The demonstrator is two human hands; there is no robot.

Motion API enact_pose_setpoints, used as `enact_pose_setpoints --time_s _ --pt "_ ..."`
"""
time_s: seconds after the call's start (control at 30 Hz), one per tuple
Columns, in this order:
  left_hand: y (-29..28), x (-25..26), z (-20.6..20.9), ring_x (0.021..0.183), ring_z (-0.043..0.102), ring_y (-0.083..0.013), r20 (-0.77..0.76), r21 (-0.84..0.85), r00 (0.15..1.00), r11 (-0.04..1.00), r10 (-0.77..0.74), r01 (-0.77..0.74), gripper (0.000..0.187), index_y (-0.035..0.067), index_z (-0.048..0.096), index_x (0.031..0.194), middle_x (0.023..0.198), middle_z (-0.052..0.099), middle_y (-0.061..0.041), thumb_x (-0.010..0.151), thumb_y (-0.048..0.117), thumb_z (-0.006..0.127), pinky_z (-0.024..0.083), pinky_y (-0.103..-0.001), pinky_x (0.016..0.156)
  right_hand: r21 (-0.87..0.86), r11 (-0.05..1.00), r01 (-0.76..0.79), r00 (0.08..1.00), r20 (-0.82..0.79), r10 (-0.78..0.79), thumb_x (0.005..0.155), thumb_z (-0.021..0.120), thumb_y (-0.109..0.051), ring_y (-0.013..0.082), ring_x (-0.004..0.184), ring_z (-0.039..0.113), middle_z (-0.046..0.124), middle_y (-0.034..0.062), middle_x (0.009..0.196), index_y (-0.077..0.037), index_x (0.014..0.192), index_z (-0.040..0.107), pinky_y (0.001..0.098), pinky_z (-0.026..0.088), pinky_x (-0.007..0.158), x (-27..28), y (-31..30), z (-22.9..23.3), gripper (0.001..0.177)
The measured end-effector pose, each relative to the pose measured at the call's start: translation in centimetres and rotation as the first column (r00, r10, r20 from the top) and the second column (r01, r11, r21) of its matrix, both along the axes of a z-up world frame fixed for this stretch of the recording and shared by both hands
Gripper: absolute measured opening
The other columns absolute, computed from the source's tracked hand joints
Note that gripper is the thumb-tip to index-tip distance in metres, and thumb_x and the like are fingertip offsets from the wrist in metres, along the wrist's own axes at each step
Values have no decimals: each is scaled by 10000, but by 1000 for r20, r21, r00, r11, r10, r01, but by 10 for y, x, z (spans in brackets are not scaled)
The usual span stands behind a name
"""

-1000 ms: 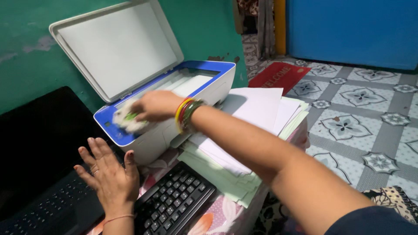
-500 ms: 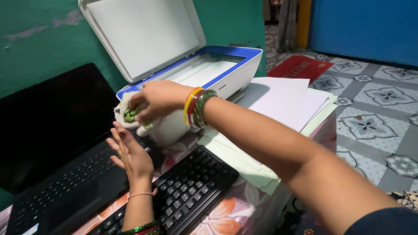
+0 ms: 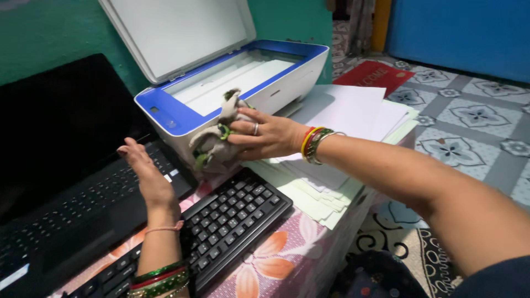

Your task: The person wipes the interior and exterior surfaces of a white and blue printer using a patterned cloth. The person repeatedly wipes the glass platen, the blue plastic frame, and the underside of the scanner lid while the printer remains open on a desk next to a laptop and keyboard.

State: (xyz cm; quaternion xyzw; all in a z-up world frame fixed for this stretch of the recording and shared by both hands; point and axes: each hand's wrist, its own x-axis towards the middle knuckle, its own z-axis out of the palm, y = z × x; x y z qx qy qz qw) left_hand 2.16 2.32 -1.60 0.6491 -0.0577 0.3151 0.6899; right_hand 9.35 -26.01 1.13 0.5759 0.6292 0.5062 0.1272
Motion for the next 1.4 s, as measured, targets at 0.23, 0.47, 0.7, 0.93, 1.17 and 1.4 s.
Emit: enact_pose_setpoints --time_s 0.23,0.47,0.7,0.93,1.17,1.4 --pt "-9 -14 9 1578 143 -277 -88 -24 992 996 -93 91 1131 121 75 1652 1732 106 -130 815 879 143 91 -422 1241 53 998 -39 993 118 33 1016 603 -345 276 1455 433 474 71 1425 -210 1335 676 564 157 1320 -12 63 -8 354" --pt "0 -3 0 1581 188 -289 -79 -36 993 996 -90 87 1145 94 139 1657 1720 152 -164 829 885 138 103 -422 1247 -189 917 351 936 109 -336 995 587 -341 362 1526 342 409 151 1617 -130 1252 698 581 163 1275 -39 119 -9 350" --pt "-4 -5 8 1596 100 -233 -213 -48 972 995 -97 89 1175 172 113 1643 1728 106 -72 740 924 85 76 -500 1209 -166 983 81 956 292 -30 910 616 -250 261 1566 239 325 1 1671 -309 1333 694 577 147 1297 19 27 0 434" --pt "-6 -9 11 1587 53 -242 -263 -105 956 989 -128 104 1143 202 85 1646 1732 72 -52 745 904 67 74 -558 1197 -112 987 113 978 188 -91 956 604 -258 231 1595 175 297 -73 1707 -391 1242 697 581 53 1289 32 -9 -5 328" --pt "0 1 -3 1629 142 -281 -122 -178 960 957 -251 228 1103 130 90 1659 1746 110 -126 875 905 129 73 -471 1295 3 999 -39 994 103 38 996 586 -246 248 1594 198 372 25 1661 -216 1428 643 642 111 1303 -1 87 -22 437" --pt "-5 -9 9 1572 99 -258 -296 -123 948 989 -120 87 1103 215 81 1642 1723 94 -56 762 879 76 79 -545 1210 -113 991 -67 981 177 86 943 615 -228 238 1506 377 422 9 1593 -314 1201 707 634 228 1254 38 39 -14 287"
